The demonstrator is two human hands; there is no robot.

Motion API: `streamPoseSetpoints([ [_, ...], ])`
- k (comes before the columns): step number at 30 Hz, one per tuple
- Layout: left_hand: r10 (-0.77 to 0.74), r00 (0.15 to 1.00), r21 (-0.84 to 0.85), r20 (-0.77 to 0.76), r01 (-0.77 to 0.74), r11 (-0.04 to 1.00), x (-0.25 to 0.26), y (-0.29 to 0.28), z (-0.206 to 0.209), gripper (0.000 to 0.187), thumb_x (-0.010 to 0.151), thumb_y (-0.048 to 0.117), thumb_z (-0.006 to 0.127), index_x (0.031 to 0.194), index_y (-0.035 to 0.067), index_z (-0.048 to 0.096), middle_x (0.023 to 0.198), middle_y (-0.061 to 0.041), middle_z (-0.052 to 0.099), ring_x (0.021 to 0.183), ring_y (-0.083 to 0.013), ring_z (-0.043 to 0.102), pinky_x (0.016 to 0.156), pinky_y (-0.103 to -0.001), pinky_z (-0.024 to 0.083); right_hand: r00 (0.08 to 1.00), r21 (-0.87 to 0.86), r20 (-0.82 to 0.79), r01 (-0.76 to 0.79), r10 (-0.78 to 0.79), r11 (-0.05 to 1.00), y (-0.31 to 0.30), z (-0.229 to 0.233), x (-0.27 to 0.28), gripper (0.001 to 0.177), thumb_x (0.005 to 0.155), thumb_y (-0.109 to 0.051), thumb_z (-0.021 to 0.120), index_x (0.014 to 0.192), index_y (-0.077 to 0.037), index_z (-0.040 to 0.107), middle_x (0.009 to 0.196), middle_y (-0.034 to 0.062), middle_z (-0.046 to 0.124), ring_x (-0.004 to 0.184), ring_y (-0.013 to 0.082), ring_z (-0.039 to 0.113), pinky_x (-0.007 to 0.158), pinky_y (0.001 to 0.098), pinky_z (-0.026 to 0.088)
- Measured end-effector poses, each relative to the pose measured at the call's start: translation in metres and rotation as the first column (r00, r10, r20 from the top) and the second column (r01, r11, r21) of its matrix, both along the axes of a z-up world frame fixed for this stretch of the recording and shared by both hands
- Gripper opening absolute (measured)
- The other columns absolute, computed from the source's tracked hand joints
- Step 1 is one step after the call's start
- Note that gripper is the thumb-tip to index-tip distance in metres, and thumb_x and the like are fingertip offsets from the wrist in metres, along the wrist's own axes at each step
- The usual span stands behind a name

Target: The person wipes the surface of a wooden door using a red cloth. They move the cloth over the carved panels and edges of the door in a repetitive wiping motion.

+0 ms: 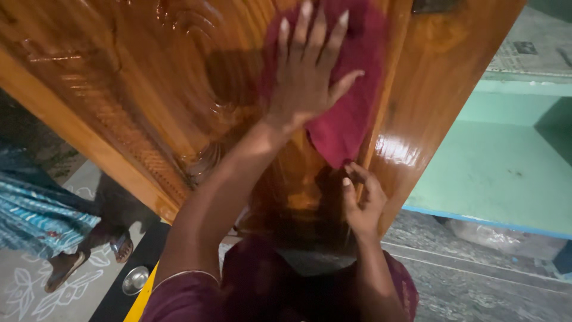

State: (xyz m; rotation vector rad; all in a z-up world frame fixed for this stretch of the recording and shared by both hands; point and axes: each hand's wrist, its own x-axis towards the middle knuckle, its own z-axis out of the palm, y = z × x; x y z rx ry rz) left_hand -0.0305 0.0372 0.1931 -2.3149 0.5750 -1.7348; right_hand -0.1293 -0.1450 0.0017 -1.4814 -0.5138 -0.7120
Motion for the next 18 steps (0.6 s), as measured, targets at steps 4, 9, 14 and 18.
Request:
streamPoseSetpoints([
  [4,0.094,0.993,-0.003,-0.068,-0.094,0.996,-0.014,-0.008,0.022,0.078,0.115,0.070,0.041,0.166,0.013,0.023,0.169,-0.022,0.025,0.160,-0.0411,0.017,0.130,-0.066,0.015,0.999,0.130,-0.040,0.015,-0.010,0.991,-0.002,-0.007,-0.003,0.027,0.101,0.000,0.065,0.128,0.004,0.064,0.119,0.0134,0.072,0.111,0.0192,0.068,0.101,0.0307,0.053],
  [9,0.059,0.989,-0.042,-0.134,-0.065,0.997,-0.011,-0.024,0.003,0.079,0.111,0.074,0.041,0.165,0.019,0.023,0.165,-0.023,0.029,0.158,-0.0420,0.019,0.129,-0.070,0.020,0.994,0.309,0.080,-0.096,0.074,0.946,-0.002,-0.012,0.001,0.027,0.107,0.002,0.060,0.133,0.004,0.060,0.121,0.0125,0.070,0.116,0.0198,0.068,0.109,0.0341,0.055],
  [14,-0.093,0.996,-0.068,0.015,0.094,0.993,0.002,-0.022,-0.042,0.078,0.110,0.071,0.044,0.167,0.023,0.020,0.166,-0.019,0.028,0.159,-0.0381,0.016,0.128,-0.072,0.019,0.994,0.187,-0.035,-0.097,0.106,0.977,0.005,-0.004,0.000,0.041,0.101,0.002,0.062,0.141,0.004,0.054,0.126,0.0129,0.068,0.116,0.0204,0.066,0.105,0.0329,0.052],
  [18,-0.091,0.996,-0.066,0.026,0.092,0.994,-0.001,-0.013,-0.106,0.068,0.111,0.062,0.055,0.163,0.021,0.040,0.164,-0.017,0.034,0.159,-0.0357,0.023,0.127,-0.066,0.019,0.956,0.163,-0.032,-0.282,0.291,0.945,0.020,-0.001,0.007,0.053,0.098,0.002,0.064,0.148,0.001,0.045,0.134,0.0091,0.062,0.121,0.0180,0.061,0.105,0.0310,0.050],
])
